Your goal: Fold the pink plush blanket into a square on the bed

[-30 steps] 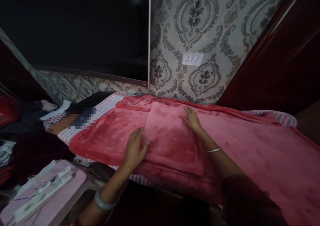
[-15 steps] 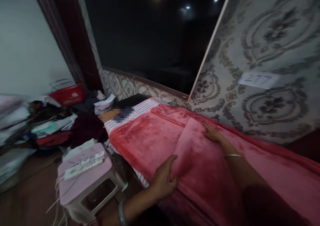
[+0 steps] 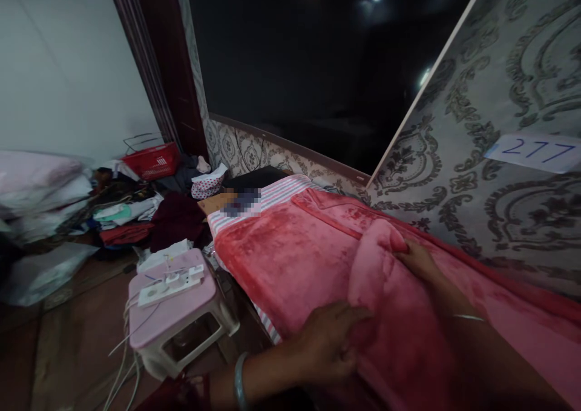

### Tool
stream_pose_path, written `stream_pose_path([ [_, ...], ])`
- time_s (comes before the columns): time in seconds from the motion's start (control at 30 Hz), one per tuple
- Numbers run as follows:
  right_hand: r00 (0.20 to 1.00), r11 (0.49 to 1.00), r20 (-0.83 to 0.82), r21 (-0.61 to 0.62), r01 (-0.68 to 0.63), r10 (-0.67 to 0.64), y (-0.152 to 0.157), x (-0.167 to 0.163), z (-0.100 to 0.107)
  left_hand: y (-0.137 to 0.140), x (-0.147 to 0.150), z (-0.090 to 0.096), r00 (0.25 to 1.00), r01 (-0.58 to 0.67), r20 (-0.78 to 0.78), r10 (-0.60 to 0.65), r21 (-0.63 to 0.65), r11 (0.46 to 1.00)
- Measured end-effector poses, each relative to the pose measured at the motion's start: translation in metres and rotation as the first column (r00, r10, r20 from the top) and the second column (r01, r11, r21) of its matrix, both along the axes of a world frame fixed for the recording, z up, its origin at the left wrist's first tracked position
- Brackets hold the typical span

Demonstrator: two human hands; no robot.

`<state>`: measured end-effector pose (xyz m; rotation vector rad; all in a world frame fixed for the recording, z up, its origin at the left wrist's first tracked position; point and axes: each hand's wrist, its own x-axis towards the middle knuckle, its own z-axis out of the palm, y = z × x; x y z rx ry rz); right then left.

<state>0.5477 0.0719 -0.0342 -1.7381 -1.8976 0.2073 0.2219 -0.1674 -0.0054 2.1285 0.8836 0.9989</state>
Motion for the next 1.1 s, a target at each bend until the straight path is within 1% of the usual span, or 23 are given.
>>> stream_pose_path([
  [0.07,0.995,0.998,-0.081,0.020,0.063,-0.061,-0.011,0.001,0.002,0.001,-0.001,-0.005,0.991,0.003,0.135,-0.002,-0.012,1.000],
  [0.13,0.979,0.985,-0.139,0.066,0.159,-0.149,-0.021,0.000,0.011,0.003,-0.002,-0.006,0.968,0.000,0.252,0.009,-0.033,0.999],
  [0.2,0.959,0.962,-0.172,0.116,0.246,-0.225,-0.026,-0.001,0.028,0.005,-0.005,-0.001,0.946,-0.014,0.324,0.029,-0.050,0.999],
  [0.27,0.946,0.937,-0.191,0.186,0.296,-0.261,-0.026,-0.005,0.050,0.007,-0.012,0.009,0.926,-0.039,0.372,0.061,-0.067,0.997],
  [0.37,0.955,0.911,-0.203,0.311,0.270,-0.214,-0.016,-0.020,0.087,0.012,-0.033,0.032,0.892,-0.125,0.424,0.157,-0.102,0.987],
  [0.43,0.970,0.899,-0.191,0.380,0.217,-0.153,-0.001,-0.040,0.108,0.021,-0.058,0.049,0.859,-0.223,0.436,0.267,-0.151,0.963],
  [0.5,0.982,0.894,-0.170,0.423,0.148,-0.082,0.018,-0.071,0.121,0.034,-0.090,0.061,0.811,-0.341,0.430,0.396,-0.202,0.918],
  [0.57,0.989,0.906,-0.147,0.414,0.092,-0.033,0.037,-0.109,0.125,0.053,-0.124,0.062,0.749,-0.466,0.420,0.512,-0.217,0.858],
  [0.63,0.992,0.939,-0.099,0.327,0.101,-0.072,0.052,-0.148,0.120,0.072,-0.156,0.051,0.695,-0.565,0.394,0.601,-0.218,0.796],
  [0.7,0.992,0.976,0.010,0.179,0.123,-0.127,0.061,-0.183,0.108,0.089,-0.180,0.030,0.661,-0.618,0.346,0.665,-0.250,0.745],
  [0.77,0.983,0.991,0.133,0.027,0.128,-0.130,0.064,-0.208,0.094,0.100,-0.195,0.004,0.653,-0.635,0.290,0.700,-0.294,0.714],
  [0.83,0.972,0.990,0.205,-0.063,0.129,-0.113,0.065,-0.221,0.082,0.106,-0.202,-0.017,0.651,-0.643,0.252,0.716,-0.318,0.697],
  [0.87,0.969,0.988,0.222,-0.082,0.129,-0.109,0.065,-0.224,0.078,0.106,-0.202,-0.024,0.645,-0.649,0.245,0.723,-0.324,0.689],
  [0.93,0.967,0.988,0.231,-0.085,0.128,-0.105,0.068,-0.224,0.075,0.106,-0.200,-0.031,0.623,-0.663,0.250,0.741,-0.336,0.670],
  [1.03,0.965,0.989,0.240,-0.075,0.125,-0.103,0.075,-0.220,0.077,0.106,-0.193,-0.033,0.577,-0.703,0.270,0.770,-0.315,0.638],
  [1.1,0.965,0.990,0.242,-0.073,0.123,-0.102,0.078,-0.217,0.078,0.107,-0.190,-0.036,0.571,-0.731,0.267,0.776,-0.266,0.629],
])
